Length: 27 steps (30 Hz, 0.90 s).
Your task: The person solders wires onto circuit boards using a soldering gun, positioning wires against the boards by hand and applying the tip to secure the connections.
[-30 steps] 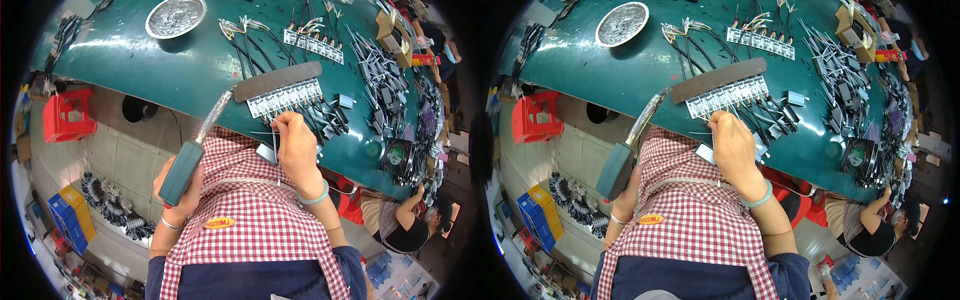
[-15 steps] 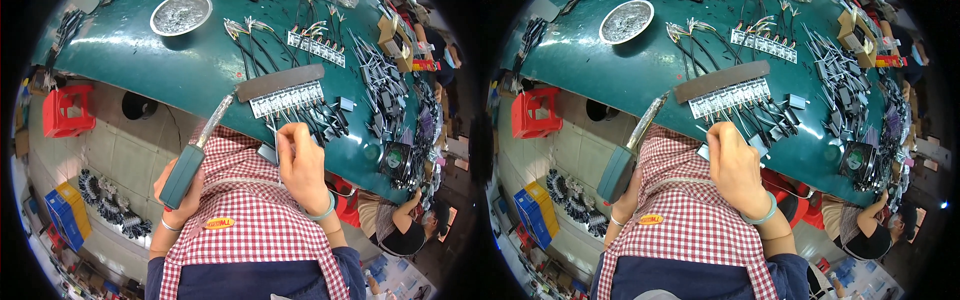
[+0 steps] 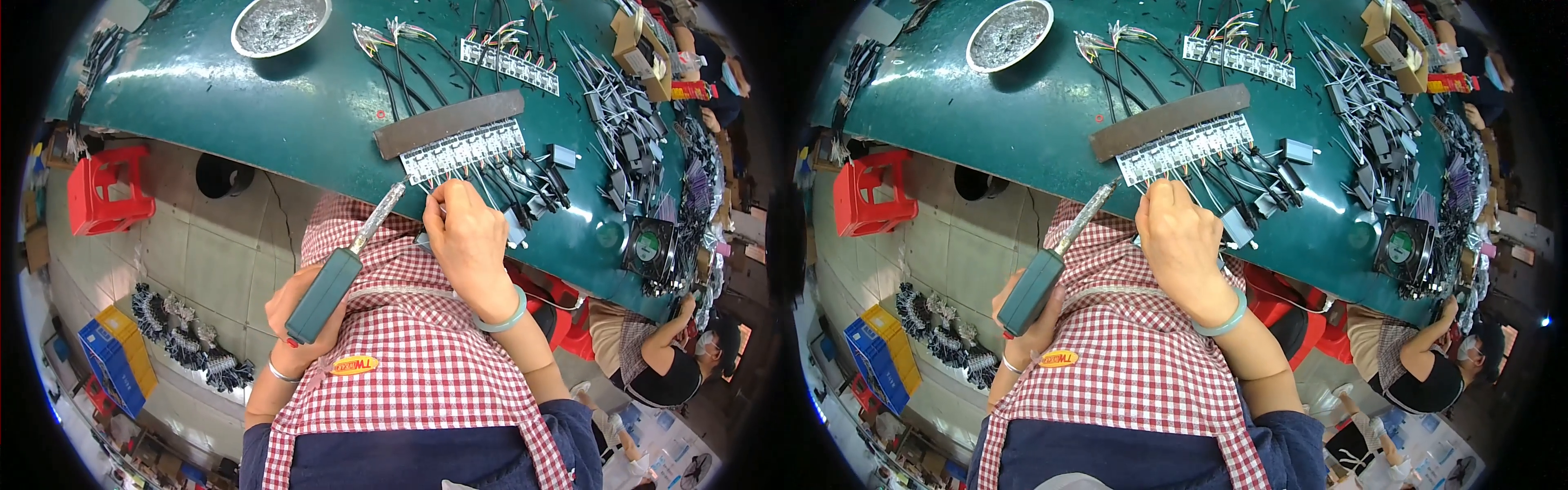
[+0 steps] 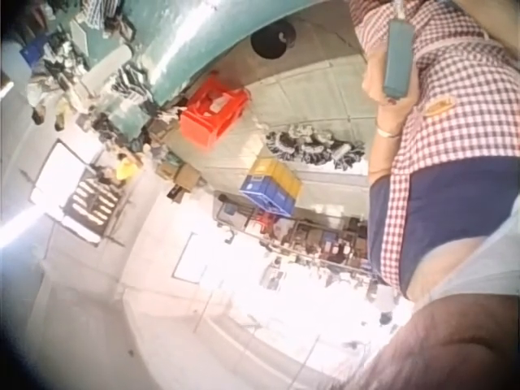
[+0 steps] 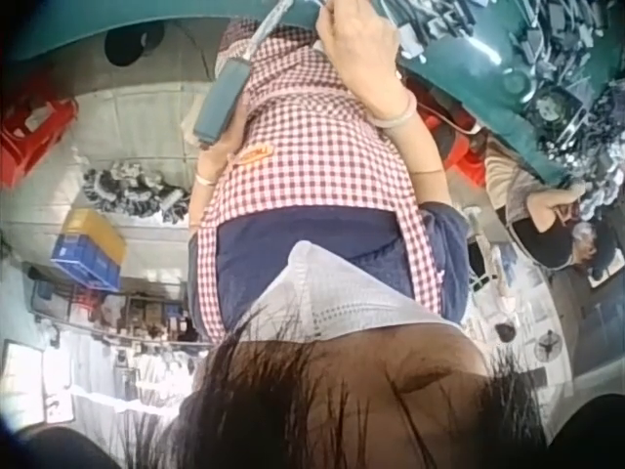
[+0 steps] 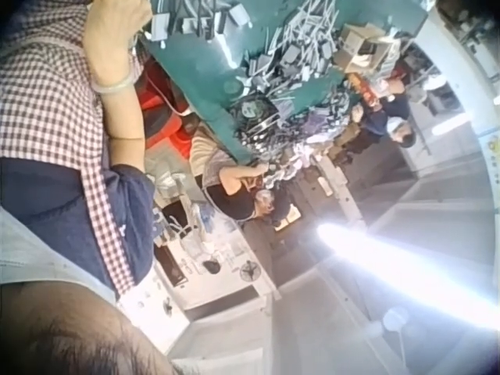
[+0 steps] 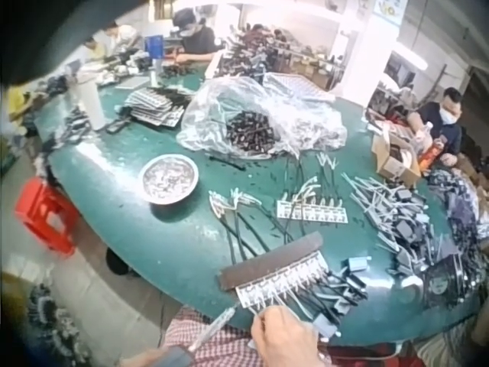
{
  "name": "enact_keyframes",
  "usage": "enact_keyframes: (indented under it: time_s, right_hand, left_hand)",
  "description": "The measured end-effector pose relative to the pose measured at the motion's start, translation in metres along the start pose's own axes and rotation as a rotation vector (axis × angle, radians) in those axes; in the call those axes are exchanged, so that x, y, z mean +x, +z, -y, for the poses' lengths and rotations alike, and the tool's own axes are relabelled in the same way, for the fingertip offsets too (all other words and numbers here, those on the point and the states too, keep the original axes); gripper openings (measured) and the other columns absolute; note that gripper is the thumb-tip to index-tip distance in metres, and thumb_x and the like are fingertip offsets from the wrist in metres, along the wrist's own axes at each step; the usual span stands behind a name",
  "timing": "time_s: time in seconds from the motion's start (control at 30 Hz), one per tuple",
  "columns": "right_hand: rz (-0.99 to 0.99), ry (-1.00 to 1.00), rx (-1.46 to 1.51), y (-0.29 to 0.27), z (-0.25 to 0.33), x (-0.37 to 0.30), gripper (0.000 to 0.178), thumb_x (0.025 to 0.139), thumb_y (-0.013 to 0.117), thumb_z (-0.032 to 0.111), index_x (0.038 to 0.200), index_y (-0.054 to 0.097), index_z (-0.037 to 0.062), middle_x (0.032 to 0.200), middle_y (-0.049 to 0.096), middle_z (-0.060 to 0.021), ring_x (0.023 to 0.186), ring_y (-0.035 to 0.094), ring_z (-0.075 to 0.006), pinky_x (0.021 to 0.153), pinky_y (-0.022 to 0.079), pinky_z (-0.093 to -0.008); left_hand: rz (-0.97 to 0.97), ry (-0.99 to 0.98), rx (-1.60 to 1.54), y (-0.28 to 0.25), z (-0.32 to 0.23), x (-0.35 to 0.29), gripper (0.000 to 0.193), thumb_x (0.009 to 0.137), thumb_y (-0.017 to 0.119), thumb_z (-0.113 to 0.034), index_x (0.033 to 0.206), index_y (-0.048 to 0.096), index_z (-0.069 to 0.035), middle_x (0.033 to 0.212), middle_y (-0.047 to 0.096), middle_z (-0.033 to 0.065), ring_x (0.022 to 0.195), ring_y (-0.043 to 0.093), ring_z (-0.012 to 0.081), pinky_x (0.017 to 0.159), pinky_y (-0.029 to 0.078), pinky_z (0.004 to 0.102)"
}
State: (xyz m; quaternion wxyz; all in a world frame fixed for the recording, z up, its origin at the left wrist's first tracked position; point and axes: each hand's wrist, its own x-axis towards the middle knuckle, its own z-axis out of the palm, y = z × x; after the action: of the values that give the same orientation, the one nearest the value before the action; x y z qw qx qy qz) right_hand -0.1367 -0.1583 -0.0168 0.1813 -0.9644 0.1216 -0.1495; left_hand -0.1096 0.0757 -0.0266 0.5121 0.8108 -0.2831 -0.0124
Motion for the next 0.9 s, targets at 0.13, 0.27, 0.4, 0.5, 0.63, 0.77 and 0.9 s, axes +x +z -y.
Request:
enact_keyframes:
  time_s: [0.13,0.27,0.4,0.5,0.63,0.77,0.9]
  right_hand:
    - [0.004,-0.015,-0.06,0.0009,0.0011,0.002,0.014,0.086,0.067,0.007,0.082,0.054,0.0046,0.072,0.06,-0.0119,0.051,0.062,-0.0285,0.043,0.048,-0.0374]
    - [0.003,-0.018,-0.061,0.0015,0.0007,0.0019,0.014,0.085,0.067,0.008,0.083,0.054,0.004,0.072,0.06,-0.0118,0.051,0.063,-0.0283,0.043,0.049,-0.0371]
    - [0.013,-0.006,-0.075,0.0006,0.0019,0.0027,0.014,0.084,0.068,0.008,0.083,0.055,0.0037,0.072,0.06,-0.0117,0.051,0.063,-0.0281,0.043,0.049,-0.0368]
    - [0.037,0.069,-0.024,-0.0013,0.0062,0.0035,0.014,0.08,0.07,0.002,0.083,0.056,0.0038,0.077,0.065,-0.0131,0.057,0.063,-0.0329,0.05,0.048,-0.0414]
    - [0.041,0.071,-0.021,-0.0014,0.0058,0.0034,0.015,0.079,0.07,0.002,0.083,0.056,0.0039,0.077,0.065,-0.013,0.057,0.063,-0.0328,0.05,0.048,-0.0415]
    - [0.033,0.065,-0.028,-0.0003,0.0054,0.0032,0.015,0.079,0.07,0.001,0.083,0.056,0.0041,0.076,0.064,-0.0127,0.057,0.063,-0.0325,0.049,0.048,-0.0409]
    - [0.027,0.056,-0.037,-0.0002,0.0059,0.0033,0.015,0.079,0.07,0.001,0.083,0.056,0.0043,0.075,0.063,-0.0122,0.056,0.062,-0.0322,0.048,0.048,-0.0404]
  left_hand:
    - [0.001,-0.026,-0.004,0.0019,-0.0012,-0.0018,0.02,0.075,0.077,-0.001,0.092,0.069,0.007,0.091,0.07,0.0183,0.073,0.07,0.0269,0.063,0.054,0.0319]
    - [0.013,-0.016,-0.021,0.0022,0.0004,-0.0019,0.021,0.075,0.077,-0.001,0.092,0.069,0.007,0.092,0.069,0.0181,0.074,0.07,0.0273,0.064,0.055,0.0323]
    - [0.026,-0.003,-0.013,0.0029,0.0022,-0.0016,0.022,0.074,0.078,-0.002,0.092,0.068,0.006,0.092,0.069,0.0168,0.074,0.07,0.0265,0.064,0.055,0.0318]
    - [0.042,0.001,-0.005,0.0022,0.001,0.0013,0.023,0.071,0.076,0.001,0.091,0.066,0.006,0.088,0.069,0.0169,0.074,0.071,0.0275,0.065,0.056,0.0316]
    - [0.055,0.04,-0.001,0.0029,0.0017,0.0036,0.026,0.067,0.075,0.005,0.09,0.063,0.006,0.083,0.069,0.0173,0.073,0.071,0.0289,0.065,0.056,0.0316]
    - [0.064,0.038,0.004,0.0041,0.0034,0.0033,0.026,0.066,0.074,0.005,0.089,0.063,0.006,0.083,0.069,0.0173,0.072,0.071,0.029,0.064,0.056,0.0317]
    - [0.057,0.054,0.013,0.0052,0.0049,0.0035,0.026,0.065,0.074,0.005,0.089,0.063,0.006,0.082,0.068,0.0169,0.07,0.07,0.0284,0.063,0.056,0.0316]
